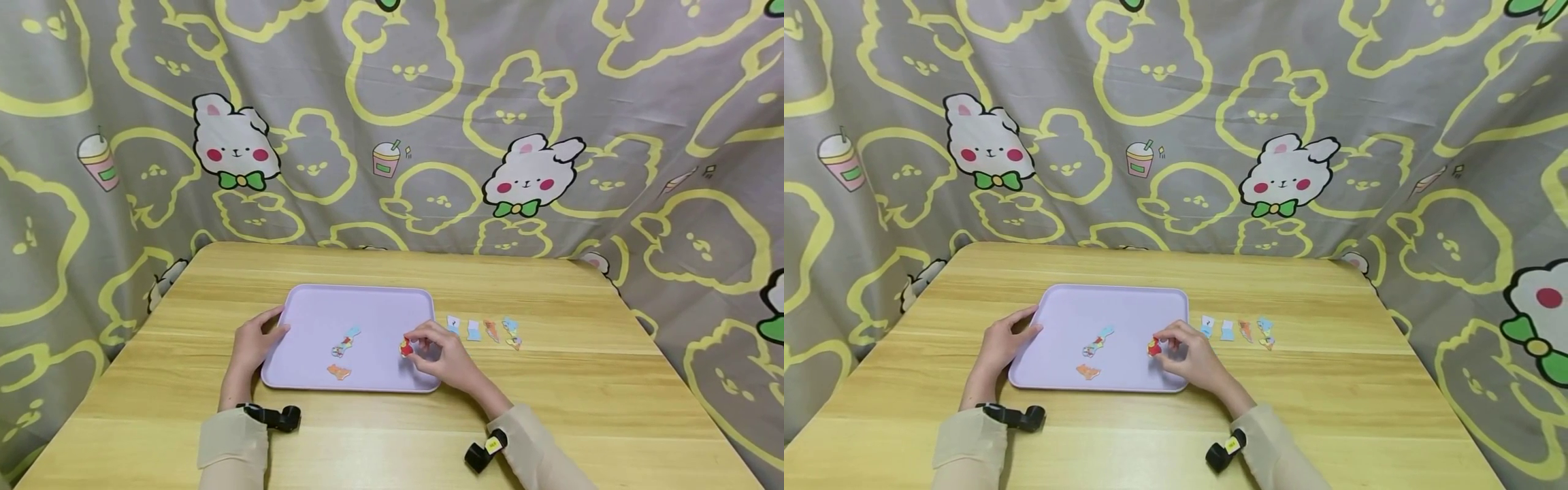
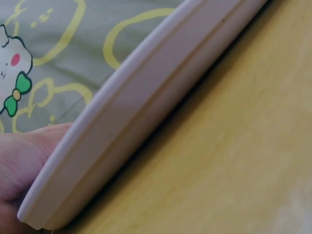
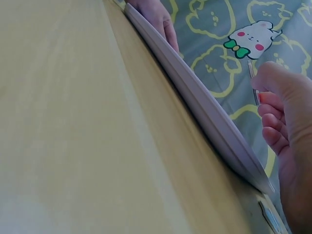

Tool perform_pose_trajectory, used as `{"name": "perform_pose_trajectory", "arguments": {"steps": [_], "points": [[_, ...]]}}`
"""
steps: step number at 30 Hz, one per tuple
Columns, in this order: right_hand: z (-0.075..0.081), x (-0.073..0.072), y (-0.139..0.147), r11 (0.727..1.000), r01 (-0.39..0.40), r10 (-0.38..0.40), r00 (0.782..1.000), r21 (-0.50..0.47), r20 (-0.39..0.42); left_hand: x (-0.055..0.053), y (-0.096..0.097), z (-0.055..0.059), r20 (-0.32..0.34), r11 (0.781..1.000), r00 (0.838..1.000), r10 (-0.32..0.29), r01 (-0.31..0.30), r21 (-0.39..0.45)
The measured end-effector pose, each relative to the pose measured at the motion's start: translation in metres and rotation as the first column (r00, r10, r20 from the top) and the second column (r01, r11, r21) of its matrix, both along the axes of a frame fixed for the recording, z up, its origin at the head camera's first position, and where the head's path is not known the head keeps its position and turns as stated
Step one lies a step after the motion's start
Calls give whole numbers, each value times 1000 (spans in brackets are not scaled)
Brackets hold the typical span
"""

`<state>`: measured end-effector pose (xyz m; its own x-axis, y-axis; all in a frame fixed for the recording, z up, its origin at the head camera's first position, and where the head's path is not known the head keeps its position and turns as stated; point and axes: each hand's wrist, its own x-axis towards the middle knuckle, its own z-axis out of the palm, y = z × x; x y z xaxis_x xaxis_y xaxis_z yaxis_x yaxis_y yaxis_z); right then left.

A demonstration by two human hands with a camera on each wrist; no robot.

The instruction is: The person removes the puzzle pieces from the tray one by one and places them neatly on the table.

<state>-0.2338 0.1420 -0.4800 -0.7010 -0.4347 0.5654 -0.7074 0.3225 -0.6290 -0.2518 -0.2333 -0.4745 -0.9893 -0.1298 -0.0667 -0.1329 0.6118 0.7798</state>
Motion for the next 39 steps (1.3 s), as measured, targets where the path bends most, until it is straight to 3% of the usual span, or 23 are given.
{"name": "perform_pose_trajectory", "arguments": {"steps": [9,12,28,39], "points": [[28,19,14,1000,-18,18,1000,2,-15,0,0,0,2,1000,1000,0,0,0],[31,22,21,1000,-5,5,1000,4,-27,-1,-1,-1,0,1000,1000,0,0,2],[25,24,63,993,83,-79,996,80,-49,0,0,0,4,1000,1000,-2,2,-3],[-8,5,105,983,76,-73,997,169,-24,-1,-1,-1,14,1000,1000,-1,1,-9]]}}
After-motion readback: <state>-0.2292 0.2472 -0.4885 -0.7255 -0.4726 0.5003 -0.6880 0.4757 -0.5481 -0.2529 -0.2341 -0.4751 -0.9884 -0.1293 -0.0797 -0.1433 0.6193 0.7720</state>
